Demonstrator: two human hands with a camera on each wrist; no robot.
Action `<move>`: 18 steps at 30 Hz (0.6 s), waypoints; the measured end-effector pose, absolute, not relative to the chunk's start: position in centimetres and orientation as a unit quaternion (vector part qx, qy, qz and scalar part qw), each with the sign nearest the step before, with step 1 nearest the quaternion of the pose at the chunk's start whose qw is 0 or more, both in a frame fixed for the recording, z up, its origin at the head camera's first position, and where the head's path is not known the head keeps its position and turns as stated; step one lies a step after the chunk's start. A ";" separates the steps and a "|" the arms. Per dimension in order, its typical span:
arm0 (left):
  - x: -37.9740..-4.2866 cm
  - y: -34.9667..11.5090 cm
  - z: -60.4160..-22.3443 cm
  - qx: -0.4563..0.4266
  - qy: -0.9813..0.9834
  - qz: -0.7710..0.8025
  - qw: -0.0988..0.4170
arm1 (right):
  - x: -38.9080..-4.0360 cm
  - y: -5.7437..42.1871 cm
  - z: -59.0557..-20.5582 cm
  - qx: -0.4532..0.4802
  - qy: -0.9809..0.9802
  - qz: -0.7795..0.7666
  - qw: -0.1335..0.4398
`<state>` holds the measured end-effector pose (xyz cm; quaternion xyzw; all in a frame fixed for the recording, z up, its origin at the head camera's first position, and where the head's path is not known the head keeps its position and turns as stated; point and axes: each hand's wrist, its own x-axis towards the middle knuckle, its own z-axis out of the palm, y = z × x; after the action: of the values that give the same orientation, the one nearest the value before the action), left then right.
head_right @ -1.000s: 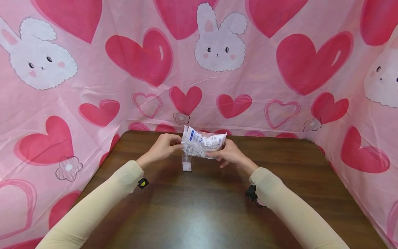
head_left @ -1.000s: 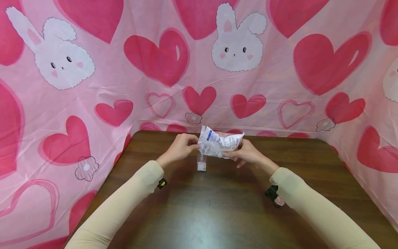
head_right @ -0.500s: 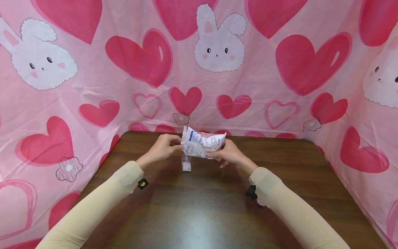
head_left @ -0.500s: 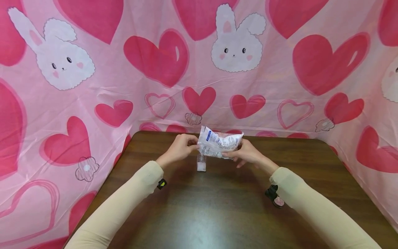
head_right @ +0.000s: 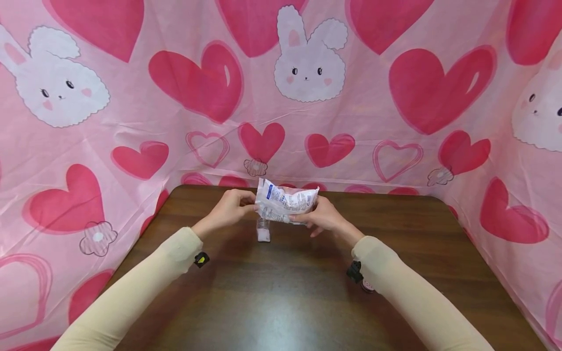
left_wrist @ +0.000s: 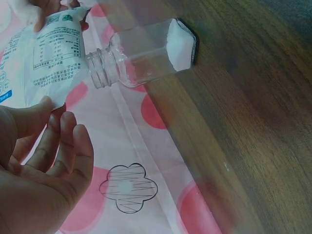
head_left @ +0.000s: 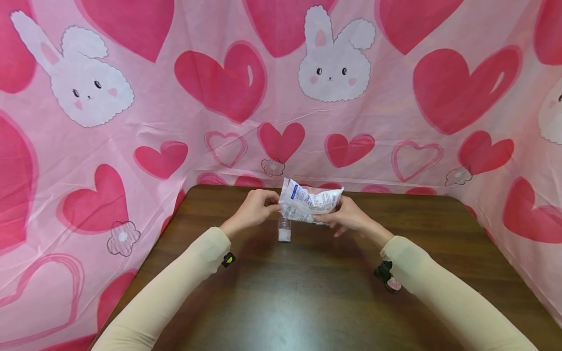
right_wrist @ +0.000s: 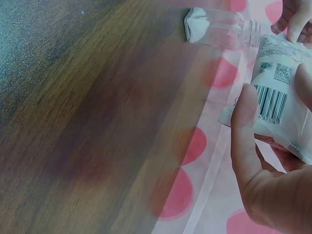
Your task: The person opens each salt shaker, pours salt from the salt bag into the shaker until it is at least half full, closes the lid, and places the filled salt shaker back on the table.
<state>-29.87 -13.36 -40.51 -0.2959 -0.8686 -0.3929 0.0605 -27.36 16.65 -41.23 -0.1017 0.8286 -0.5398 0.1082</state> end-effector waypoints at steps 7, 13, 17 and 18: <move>-29.8 -13.4 -40.4 -0.296 -0.869 -0.393 0.057 | -27.4 16.7 -41.1 -0.108 0.833 -0.532 0.107; -29.9 -13.5 -40.5 -0.296 -0.867 -0.397 0.053 | -27.2 16.6 -40.9 -0.107 0.834 -0.531 0.108; -29.9 -13.5 -40.5 -0.297 -0.867 -0.397 0.055 | -27.4 16.7 -41.0 -0.109 0.835 -0.529 0.107; -29.9 -13.5 -40.5 -0.296 -0.867 -0.397 0.054 | -27.5 16.7 -41.0 -0.109 0.835 -0.529 0.107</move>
<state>-29.85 -13.47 -40.47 -0.2961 -0.8669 -0.3974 0.0545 -27.46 16.71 -41.00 -0.1088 0.8346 -0.5292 0.1070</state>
